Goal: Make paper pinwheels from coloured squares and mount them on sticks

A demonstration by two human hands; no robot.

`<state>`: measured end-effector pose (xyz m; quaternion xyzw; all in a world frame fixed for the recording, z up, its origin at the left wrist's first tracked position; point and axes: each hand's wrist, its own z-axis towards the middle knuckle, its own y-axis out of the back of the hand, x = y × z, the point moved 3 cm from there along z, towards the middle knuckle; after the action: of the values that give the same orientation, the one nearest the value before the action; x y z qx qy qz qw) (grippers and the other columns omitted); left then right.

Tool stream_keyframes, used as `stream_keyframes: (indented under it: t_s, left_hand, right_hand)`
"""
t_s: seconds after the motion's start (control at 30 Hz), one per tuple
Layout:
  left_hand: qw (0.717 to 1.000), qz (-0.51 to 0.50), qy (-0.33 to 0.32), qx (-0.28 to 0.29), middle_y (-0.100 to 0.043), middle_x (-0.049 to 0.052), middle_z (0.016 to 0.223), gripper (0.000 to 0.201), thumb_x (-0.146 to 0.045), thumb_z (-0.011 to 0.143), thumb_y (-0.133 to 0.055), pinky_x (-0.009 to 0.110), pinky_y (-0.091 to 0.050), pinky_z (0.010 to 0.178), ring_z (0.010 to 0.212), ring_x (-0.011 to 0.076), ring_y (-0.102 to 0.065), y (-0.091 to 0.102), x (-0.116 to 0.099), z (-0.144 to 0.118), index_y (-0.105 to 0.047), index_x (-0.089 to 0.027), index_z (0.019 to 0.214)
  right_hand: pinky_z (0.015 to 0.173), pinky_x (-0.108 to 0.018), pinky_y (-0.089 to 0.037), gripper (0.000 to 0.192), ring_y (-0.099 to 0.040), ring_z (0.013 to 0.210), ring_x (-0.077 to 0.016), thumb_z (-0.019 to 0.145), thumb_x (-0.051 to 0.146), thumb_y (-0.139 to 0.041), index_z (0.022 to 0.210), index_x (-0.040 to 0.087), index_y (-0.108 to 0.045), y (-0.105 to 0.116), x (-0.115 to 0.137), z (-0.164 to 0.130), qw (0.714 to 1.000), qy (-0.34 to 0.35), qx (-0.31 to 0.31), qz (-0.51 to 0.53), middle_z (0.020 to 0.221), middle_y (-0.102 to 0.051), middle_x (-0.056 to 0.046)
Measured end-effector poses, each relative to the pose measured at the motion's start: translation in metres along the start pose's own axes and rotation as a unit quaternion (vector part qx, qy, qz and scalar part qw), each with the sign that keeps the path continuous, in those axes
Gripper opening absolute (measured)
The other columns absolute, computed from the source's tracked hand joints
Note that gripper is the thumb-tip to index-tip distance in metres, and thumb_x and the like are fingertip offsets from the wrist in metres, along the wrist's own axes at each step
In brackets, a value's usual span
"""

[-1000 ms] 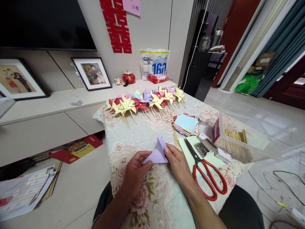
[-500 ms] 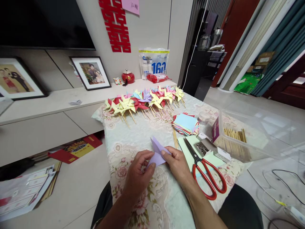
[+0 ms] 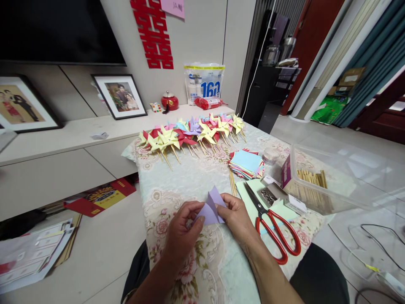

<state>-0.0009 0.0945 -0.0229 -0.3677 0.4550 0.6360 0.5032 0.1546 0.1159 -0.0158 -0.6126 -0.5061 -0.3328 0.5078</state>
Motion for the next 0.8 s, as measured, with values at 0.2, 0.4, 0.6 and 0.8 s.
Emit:
stream_keyframes:
  t_s: [0.2, 0.4, 0.6, 0.8]
  left_hand:
    - [1.000, 0.008, -0.024, 0.012, -0.068, 0.005, 0.099, 0.027, -0.010, 0.081, -0.055, 0.028, -0.051, 0.071, 0.085, 0.0170, -0.064, 0.001, -0.005, 0.000, -0.067, -0.019, 0.103]
    - [0.998, 0.040, -0.053, 0.019, -0.069, 0.007, 0.101, 0.030, -0.012, 0.079, -0.056, 0.036, -0.053, 0.082, 0.093, 0.0213, -0.065, 0.001, -0.013, -0.001, -0.067, -0.019, 0.106]
    - [0.994, 0.061, -0.085, 0.044, -0.067, 0.010, 0.106, 0.038, -0.011, 0.073, -0.059, 0.040, -0.053, 0.087, 0.099, 0.0245, -0.065, -0.002, -0.020, -0.003, -0.064, -0.018, 0.110]
    - [0.995, 0.050, -0.046, 0.069, -0.065, 0.011, 0.104, 0.046, -0.018, 0.066, -0.071, 0.042, -0.053, 0.084, 0.096, 0.0272, -0.063, -0.003, -0.025, -0.003, -0.061, -0.016, 0.110]
  right_hand:
    - [0.051, -0.021, -0.042, 0.025, -0.059, 0.052, -0.0117, 0.061, 0.021, -0.080, 0.086, 0.017, -0.074, -0.003, 0.002, 0.001, 1.000, -0.004, 0.006, -0.013, 0.065, -0.072, 0.001]
    - [0.054, -0.022, -0.043, 0.028, -0.058, 0.056, -0.0114, 0.059, 0.016, -0.077, 0.087, 0.018, -0.073, -0.001, 0.002, 0.000, 0.999, 0.005, -0.003, -0.037, 0.069, -0.071, 0.003]
    - [0.059, -0.023, -0.042, 0.048, -0.056, 0.061, -0.0114, 0.061, 0.024, -0.084, 0.106, 0.017, -0.071, 0.004, -0.001, 0.002, 0.999, 0.023, -0.008, -0.041, 0.071, -0.068, 0.003]
    - [0.062, -0.025, -0.046, 0.055, -0.058, 0.066, -0.0137, 0.067, 0.029, -0.085, 0.117, 0.019, -0.064, 0.005, -0.003, 0.003, 0.999, 0.038, 0.006, -0.031, 0.076, -0.067, 0.003]
